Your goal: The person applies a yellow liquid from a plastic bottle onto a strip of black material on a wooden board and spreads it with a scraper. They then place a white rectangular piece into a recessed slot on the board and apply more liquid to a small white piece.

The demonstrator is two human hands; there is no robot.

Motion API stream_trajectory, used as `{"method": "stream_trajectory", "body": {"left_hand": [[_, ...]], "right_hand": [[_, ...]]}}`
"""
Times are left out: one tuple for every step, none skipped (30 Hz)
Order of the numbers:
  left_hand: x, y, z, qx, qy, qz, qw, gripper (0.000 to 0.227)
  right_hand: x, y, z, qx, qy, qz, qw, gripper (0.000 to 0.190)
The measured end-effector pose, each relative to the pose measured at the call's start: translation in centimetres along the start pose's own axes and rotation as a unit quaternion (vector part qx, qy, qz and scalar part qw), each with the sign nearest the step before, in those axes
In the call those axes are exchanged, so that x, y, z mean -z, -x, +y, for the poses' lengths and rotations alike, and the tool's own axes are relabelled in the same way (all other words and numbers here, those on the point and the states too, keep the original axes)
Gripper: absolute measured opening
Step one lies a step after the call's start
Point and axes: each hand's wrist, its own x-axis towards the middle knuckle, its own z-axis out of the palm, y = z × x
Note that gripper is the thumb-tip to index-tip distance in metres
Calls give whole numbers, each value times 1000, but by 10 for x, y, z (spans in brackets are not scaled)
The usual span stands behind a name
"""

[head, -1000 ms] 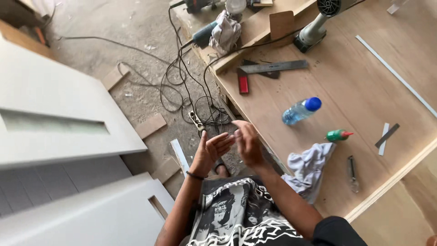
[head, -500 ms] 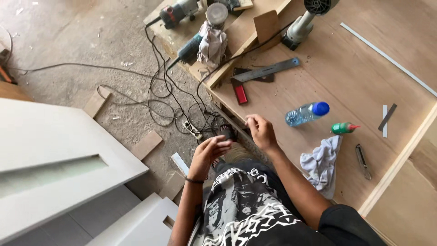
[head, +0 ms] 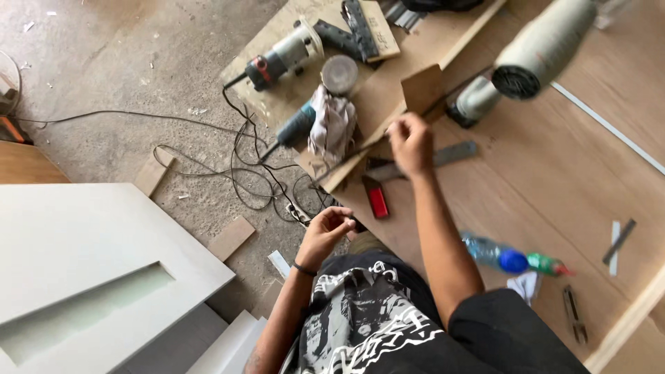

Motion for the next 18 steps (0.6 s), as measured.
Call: {"method": "stream_trajectory", "body": {"left_hand": [[-2,-9,10,0,-10,-5,1000,35],[-4,-19,19,0,-19,-11,1000,33],[-2,-27,21,1,-21,-8,1000,33],[-1,-34,22,9,-27,-4,1000,32],[1,-42,24,15,-34,-3,999,31],[0,-42,37,16,-35,-1,999,31],[0,-42,49,63,-83,1,995,28],[0,-41,60,110,-130,3,985,25],[3,-44,58,111,-131,6,985,25],[6,-45,57,113,-106,4,988,23],[10,-46,56,116,-82,3,990,22],[9,-50,60,118,-83,5,990,22],[8,-56,63,113,-75,5,991,21],[5,-61,65,108,-68,5,992,20],[5,-69,66,109,-69,3,992,20],[3,-77,66,101,-71,-12,992,20],[1,-83,66,93,-74,-28,992,20],[0,-90,65,94,-76,-31,992,20]], "right_hand": [[-1,-28,11,6,16,27,999,15],[-2,-55,21,12,33,54,998,14],[-5,-86,34,11,30,52,998,14],[-9,-115,47,24,72,73,994,13],[-12,-145,60,37,114,96,988,13],[-22,-181,86,36,112,94,989,13],[-32,-214,114,55,154,110,980,14],[-43,-247,141,75,196,126,970,17],[-49,-265,147,74,194,124,970,17],[-56,-283,152,31,242,85,966,28],[-62,-299,158,-11,288,46,956,42],[-68,-305,156,-13,286,44,957,42],[-69,-312,155,-38,314,9,949,38],[-69,-318,153,-63,341,-26,937,36],[-71,-319,151,-65,342,-24,937,36],[-73,-319,149,-59,362,-36,930,39],[-73,-319,147,-53,382,-48,921,45],[-78,-322,162,-56,382,-46,921,45]]}}
